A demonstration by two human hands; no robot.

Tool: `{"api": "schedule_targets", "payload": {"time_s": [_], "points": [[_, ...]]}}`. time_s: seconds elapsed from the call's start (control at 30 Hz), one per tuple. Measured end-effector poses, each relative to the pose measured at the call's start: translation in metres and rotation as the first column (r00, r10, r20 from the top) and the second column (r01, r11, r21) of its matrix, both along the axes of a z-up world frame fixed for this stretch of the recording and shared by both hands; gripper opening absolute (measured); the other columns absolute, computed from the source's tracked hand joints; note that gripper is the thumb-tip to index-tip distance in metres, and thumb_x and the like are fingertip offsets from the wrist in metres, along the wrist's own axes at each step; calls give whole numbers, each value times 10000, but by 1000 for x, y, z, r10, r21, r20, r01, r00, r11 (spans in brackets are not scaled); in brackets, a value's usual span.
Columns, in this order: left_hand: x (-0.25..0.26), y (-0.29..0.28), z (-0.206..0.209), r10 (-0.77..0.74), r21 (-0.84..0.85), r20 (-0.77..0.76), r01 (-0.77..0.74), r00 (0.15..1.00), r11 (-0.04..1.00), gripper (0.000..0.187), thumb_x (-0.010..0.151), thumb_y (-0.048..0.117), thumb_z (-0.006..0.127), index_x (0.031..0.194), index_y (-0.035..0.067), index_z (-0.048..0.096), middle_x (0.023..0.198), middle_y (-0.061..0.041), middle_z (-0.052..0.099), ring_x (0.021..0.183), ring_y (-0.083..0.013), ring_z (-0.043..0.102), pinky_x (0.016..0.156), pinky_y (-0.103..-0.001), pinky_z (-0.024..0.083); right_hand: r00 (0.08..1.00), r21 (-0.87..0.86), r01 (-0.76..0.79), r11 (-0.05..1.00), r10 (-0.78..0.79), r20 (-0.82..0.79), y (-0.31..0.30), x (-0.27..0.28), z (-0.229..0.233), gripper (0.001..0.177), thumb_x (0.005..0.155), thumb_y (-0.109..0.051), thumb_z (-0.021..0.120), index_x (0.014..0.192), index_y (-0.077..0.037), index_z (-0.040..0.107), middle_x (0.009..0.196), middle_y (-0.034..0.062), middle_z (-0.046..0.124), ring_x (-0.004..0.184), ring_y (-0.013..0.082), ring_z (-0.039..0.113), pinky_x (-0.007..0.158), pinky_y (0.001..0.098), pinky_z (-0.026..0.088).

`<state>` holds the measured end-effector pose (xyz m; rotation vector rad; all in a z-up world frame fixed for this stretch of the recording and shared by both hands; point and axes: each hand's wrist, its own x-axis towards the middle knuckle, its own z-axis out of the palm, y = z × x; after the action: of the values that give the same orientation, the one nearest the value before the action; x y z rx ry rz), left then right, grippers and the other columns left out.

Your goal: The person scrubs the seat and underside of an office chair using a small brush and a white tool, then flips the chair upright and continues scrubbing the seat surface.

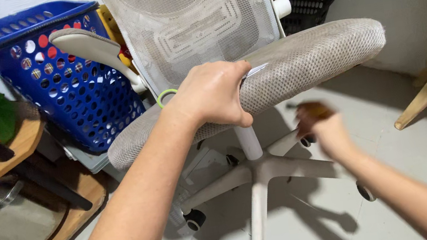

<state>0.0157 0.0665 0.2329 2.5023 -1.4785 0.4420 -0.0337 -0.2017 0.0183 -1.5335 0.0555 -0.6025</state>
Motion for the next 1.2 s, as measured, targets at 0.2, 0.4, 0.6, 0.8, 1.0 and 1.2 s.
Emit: {"api": "schedule_targets", "payload": {"time_s": [0.2, 0.4, 0.6, 0.8, 1.0, 1.2], "points": [[-1, 1, -2, -22, -33, 13, 23, 1000, 999, 708, 485, 361, 866, 1101, 61, 689, 900, -164, 737, 893, -365, 705, 784, -464, 563, 766, -540, -358, 762, -91, -636, -8, 3, -42, 356, 954, -356, 664, 958, -17, 773, 664, 133, 637, 568, 267, 590, 568, 432, 470], [1, 0, -5, -60, -49, 56, 63, 997, 997, 690, 495, 355, 865, 1080, 44, 672, 897, -180, 728, 894, -384, 699, 780, -475, 563, 797, -910, -363, 198, -441, -414, -65, 4, -89, 343, 964, -347, 553, 957, -55, 733, 837, 149, 721, 775, 327, 701, 785, 479, 521], [-13, 3, -12, -80, -47, 13, 81, 997, 996, 617, 498, 349, 866, 1003, 54, 666, 874, -172, 725, 870, -397, 696, 748, -494, 560, 808, -874, -486, 29, -367, -461, -32, -41, -108, 306, 923, -427, 579, 1017, -149, 665, 846, 83, 753, 845, 292, 731, 885, 470, 501], [-41, 1, -11, -131, -4, 6, 132, 991, 991, 611, 491, 348, 868, 962, 28, 647, 840, -180, 713, 834, -401, 693, 727, -492, 561, 789, -838, -543, -42, -368, -493, -7, -83, -86, 379, 917, -534, 643, 1054, -181, 632, 861, 51, 731, 896, 270, 721, 873, 427, 519], [-65, 4, 12, -182, -18, -44, 182, 982, 983, 592, 499, 363, 861, 917, 7, 639, 806, -171, 715, 825, -385, 704, 719, -478, 566, 830, -846, -509, -160, -353, -432, -61, -125, -128, 475, 895, -556, 646, 1164, -177, 551, 944, 20, 722, 928, 227, 718, 874, 452, 503], [-63, 5, 15, -198, -36, -91, 195, 976, 980, 631, 528, 399, 864, 941, -12, 621, 787, -181, 703, 785, -390, 708, 712, -481, 571, 751, -739, -629, -243, -436, -496, -109, -128, -151, 336, 912, -561, 559, 1068, -264, 536, 896, -64, 727, 927, 116, 729, 903, 426, 512]]}}
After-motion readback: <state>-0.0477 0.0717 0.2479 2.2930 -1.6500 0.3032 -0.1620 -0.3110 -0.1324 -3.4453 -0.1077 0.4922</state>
